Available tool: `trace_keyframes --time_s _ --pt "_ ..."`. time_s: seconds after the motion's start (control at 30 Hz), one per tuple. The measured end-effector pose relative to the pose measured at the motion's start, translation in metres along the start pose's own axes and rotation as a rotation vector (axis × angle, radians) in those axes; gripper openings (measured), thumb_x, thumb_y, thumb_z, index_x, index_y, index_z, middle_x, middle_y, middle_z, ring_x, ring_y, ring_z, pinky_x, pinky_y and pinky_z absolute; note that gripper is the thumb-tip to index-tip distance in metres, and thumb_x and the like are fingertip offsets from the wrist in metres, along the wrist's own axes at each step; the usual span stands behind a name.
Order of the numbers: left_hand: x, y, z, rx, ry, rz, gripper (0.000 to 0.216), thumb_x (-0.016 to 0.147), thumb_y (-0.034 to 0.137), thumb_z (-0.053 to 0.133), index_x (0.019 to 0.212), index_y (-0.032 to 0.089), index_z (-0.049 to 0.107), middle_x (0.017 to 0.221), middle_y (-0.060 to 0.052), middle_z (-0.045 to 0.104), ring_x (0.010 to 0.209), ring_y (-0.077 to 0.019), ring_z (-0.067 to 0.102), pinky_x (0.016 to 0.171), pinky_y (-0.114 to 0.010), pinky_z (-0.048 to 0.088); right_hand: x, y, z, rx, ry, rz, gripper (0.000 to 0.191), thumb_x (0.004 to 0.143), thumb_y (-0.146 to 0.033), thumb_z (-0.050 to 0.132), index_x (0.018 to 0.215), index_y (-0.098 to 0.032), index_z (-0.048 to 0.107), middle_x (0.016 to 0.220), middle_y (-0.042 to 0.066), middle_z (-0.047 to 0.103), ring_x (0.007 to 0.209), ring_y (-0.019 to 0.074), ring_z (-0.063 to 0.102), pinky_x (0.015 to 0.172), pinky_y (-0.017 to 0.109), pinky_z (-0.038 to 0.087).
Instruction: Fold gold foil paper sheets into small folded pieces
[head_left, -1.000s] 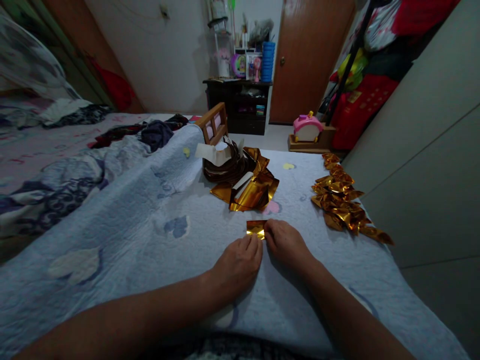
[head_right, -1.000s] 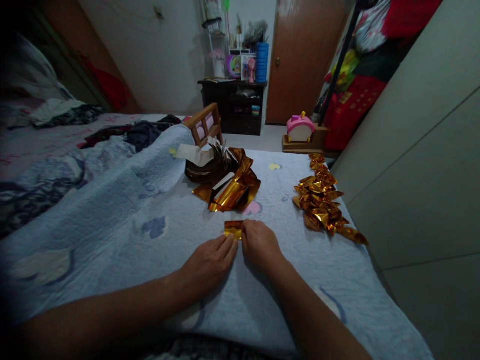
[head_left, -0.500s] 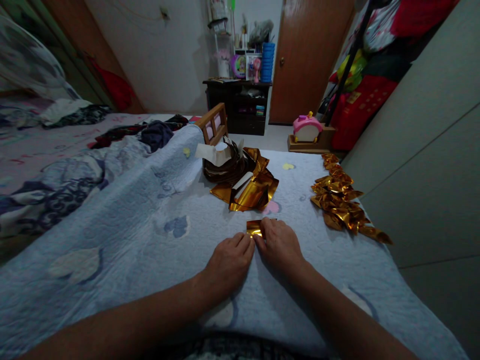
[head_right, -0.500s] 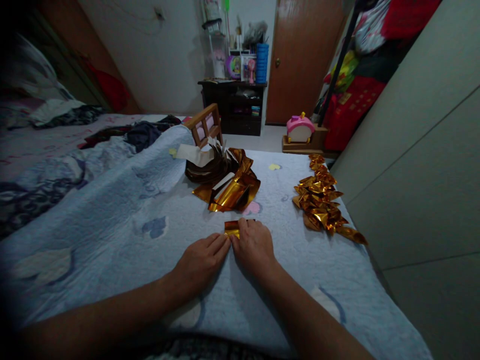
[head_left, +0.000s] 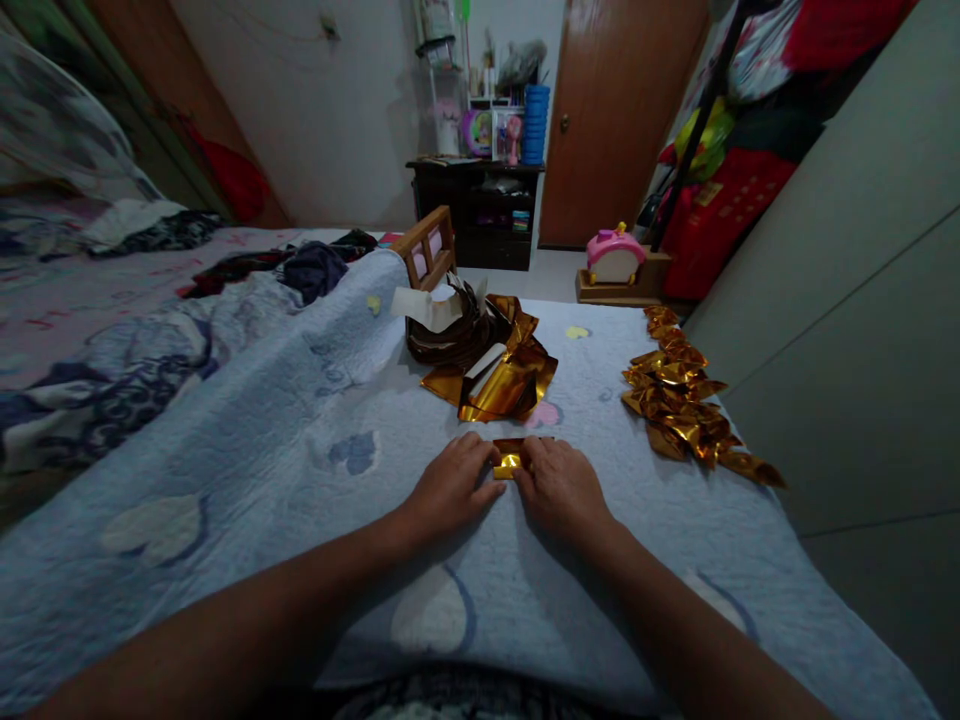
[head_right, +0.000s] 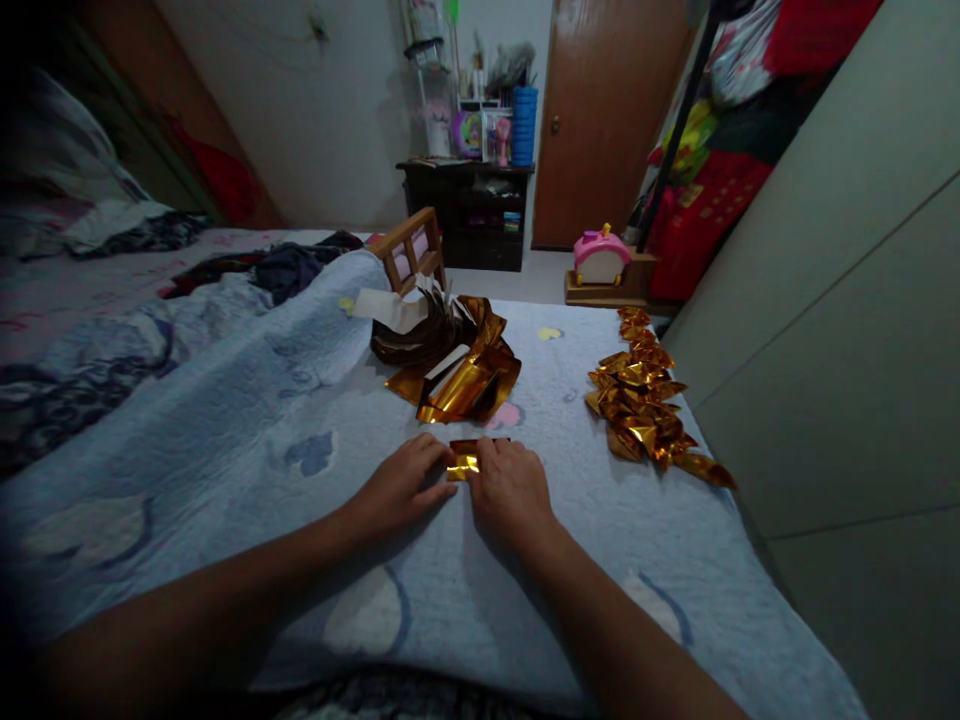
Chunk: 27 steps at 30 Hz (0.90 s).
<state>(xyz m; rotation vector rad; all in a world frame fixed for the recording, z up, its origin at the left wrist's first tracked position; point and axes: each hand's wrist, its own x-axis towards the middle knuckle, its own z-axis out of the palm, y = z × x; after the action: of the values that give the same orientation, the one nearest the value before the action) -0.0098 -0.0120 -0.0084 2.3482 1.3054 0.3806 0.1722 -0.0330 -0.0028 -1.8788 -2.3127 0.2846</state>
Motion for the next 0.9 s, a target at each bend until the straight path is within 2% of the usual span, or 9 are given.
trace_keyframes --time_s 0.17,0.3,0.57,0.9 --pt "0.013 -0.003 -0.004 -0.014 -0.074 -0.027 0.009 0.089 0.027 0.060 0.090 0.018 0.061 0.092 -0.003 0.062 0.089 -0.0196 0.058 0.077 -0.030 0.045 0.001 0.002 -0.002 0.003 -0.012 -0.003 0.014 0.099 -0.029 0.054 0.103 -0.018 0.062 0.103 0.010 0.071 0.093 0.0253 0.061 0.075 0.034 0.035" --pt "0.019 -0.002 -0.007 -0.036 -0.102 -0.059 0.015 0.090 0.031 0.061 0.083 0.017 0.062 0.087 -0.003 0.064 0.083 -0.0185 0.059 0.071 -0.028 0.040 0.001 0.003 -0.003 0.001 -0.020 0.001 0.012 0.097 -0.027 0.055 0.100 -0.018 0.062 0.103 0.010 0.071 0.093 0.0247 0.061 0.074 0.034 0.034" --pt "0.023 -0.002 -0.013 -0.095 -0.185 -0.116 0.011 0.080 0.027 0.071 0.084 0.017 0.070 0.083 -0.001 0.068 0.078 -0.0176 0.061 0.065 -0.026 0.036 0.000 0.009 -0.003 0.064 -0.029 -0.015 0.012 0.097 -0.026 0.056 0.102 -0.019 0.064 0.102 0.007 0.068 0.092 0.0222 0.061 0.073 0.032 0.034" --pt "0.023 0.002 -0.013 0.025 -0.218 -0.089 0.023 0.092 0.032 0.055 0.081 0.017 0.069 0.082 -0.004 0.071 0.076 -0.0191 0.063 0.063 -0.027 0.034 0.003 0.010 -0.005 0.075 -0.061 0.028 0.012 0.099 -0.024 0.054 0.099 -0.019 0.065 0.103 0.007 0.067 0.092 0.0204 0.061 0.072 0.031 0.034"
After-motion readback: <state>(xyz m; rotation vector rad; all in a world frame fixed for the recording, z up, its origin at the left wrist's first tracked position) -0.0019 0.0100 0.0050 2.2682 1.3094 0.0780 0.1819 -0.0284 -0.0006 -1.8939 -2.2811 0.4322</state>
